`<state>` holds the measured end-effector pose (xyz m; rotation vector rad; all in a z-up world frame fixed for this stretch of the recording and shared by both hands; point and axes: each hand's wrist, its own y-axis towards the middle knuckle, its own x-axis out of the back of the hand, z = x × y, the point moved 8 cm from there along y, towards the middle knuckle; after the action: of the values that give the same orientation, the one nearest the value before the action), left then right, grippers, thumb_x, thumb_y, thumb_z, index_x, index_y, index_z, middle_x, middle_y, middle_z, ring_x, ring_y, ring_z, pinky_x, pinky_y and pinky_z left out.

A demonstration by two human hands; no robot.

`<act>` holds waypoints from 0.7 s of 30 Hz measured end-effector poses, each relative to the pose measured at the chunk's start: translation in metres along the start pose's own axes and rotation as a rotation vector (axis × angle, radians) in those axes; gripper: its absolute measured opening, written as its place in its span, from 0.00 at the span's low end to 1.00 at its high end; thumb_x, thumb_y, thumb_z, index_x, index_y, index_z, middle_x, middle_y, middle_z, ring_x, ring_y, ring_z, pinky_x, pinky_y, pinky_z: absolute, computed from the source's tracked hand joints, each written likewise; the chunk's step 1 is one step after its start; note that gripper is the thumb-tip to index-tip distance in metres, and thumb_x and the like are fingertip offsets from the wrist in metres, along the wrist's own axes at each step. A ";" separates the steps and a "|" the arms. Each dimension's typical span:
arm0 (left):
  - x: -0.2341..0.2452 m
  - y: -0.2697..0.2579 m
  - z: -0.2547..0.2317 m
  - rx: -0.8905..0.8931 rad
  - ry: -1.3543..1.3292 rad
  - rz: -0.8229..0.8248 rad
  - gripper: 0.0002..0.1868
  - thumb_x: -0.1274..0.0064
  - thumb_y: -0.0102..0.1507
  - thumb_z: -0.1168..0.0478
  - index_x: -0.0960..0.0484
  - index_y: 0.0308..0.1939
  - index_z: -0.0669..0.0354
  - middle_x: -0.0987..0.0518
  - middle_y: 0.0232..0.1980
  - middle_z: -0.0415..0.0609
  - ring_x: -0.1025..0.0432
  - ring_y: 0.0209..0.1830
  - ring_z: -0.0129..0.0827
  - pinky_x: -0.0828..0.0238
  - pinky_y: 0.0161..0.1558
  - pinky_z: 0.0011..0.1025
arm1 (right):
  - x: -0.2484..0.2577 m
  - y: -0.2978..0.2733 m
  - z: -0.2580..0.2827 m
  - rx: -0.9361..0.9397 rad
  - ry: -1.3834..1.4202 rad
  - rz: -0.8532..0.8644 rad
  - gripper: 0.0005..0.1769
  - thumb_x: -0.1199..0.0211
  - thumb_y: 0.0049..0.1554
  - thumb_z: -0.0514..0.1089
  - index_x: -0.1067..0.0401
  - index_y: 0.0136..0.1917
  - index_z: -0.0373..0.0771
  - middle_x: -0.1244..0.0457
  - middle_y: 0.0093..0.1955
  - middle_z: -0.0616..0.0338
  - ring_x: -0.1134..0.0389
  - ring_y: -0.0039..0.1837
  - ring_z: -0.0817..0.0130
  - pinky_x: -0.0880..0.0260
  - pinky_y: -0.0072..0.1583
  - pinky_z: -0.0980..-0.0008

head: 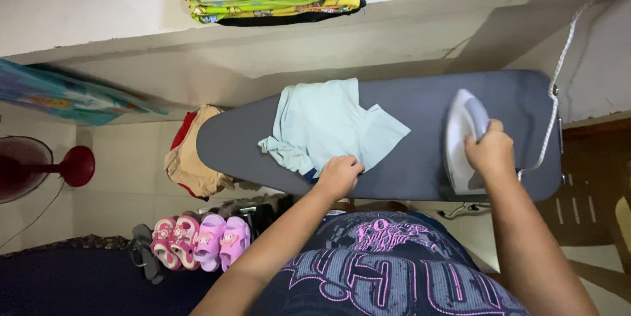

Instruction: The person irons a light blue t-shirt on an ironing board. They plug in the iron, smooth the shirt, and iron both the front and back, adjusting the fabric as needed.

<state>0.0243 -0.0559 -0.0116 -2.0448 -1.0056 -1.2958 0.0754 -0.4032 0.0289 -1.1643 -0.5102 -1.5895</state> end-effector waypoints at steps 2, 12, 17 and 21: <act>0.007 0.001 0.001 0.025 0.019 0.039 0.12 0.41 0.55 0.61 0.17 0.43 0.47 0.22 0.43 0.46 0.26 0.50 0.44 0.31 0.52 0.44 | 0.003 -0.021 0.026 0.156 -0.025 0.027 0.29 0.37 0.61 0.50 0.35 0.69 0.30 0.31 0.50 0.29 0.28 0.52 0.35 0.25 0.57 0.47; 0.057 0.007 0.060 0.313 0.102 -0.068 0.46 0.37 0.56 0.39 0.34 0.73 0.52 0.46 0.79 0.59 0.58 0.80 0.59 0.63 0.71 0.61 | -0.062 -0.109 0.145 0.324 -0.192 0.236 0.21 0.45 0.63 0.54 0.35 0.52 0.32 0.31 0.44 0.38 0.27 0.46 0.39 0.24 0.49 0.48; 0.050 0.003 0.078 0.384 0.068 0.005 0.54 0.36 0.53 0.33 0.41 0.75 0.52 0.54 0.82 0.62 0.63 0.81 0.62 0.71 0.68 0.66 | -0.071 -0.061 0.165 0.268 -0.096 0.089 0.19 0.43 0.63 0.51 0.35 0.51 0.30 0.31 0.43 0.35 0.28 0.46 0.36 0.26 0.50 0.45; 0.044 0.027 0.095 0.496 0.034 0.090 0.41 0.42 0.57 0.39 0.32 0.72 0.47 0.46 0.79 0.55 0.54 0.80 0.54 0.61 0.77 0.56 | -0.072 -0.066 0.155 0.153 -0.094 0.151 0.18 0.42 0.62 0.51 0.33 0.51 0.32 0.31 0.47 0.34 0.27 0.49 0.38 0.26 0.52 0.47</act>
<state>0.1080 0.0125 -0.0111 -1.6613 -1.0780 -0.9173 0.0790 -0.2213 0.0482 -1.1376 -0.5807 -1.3478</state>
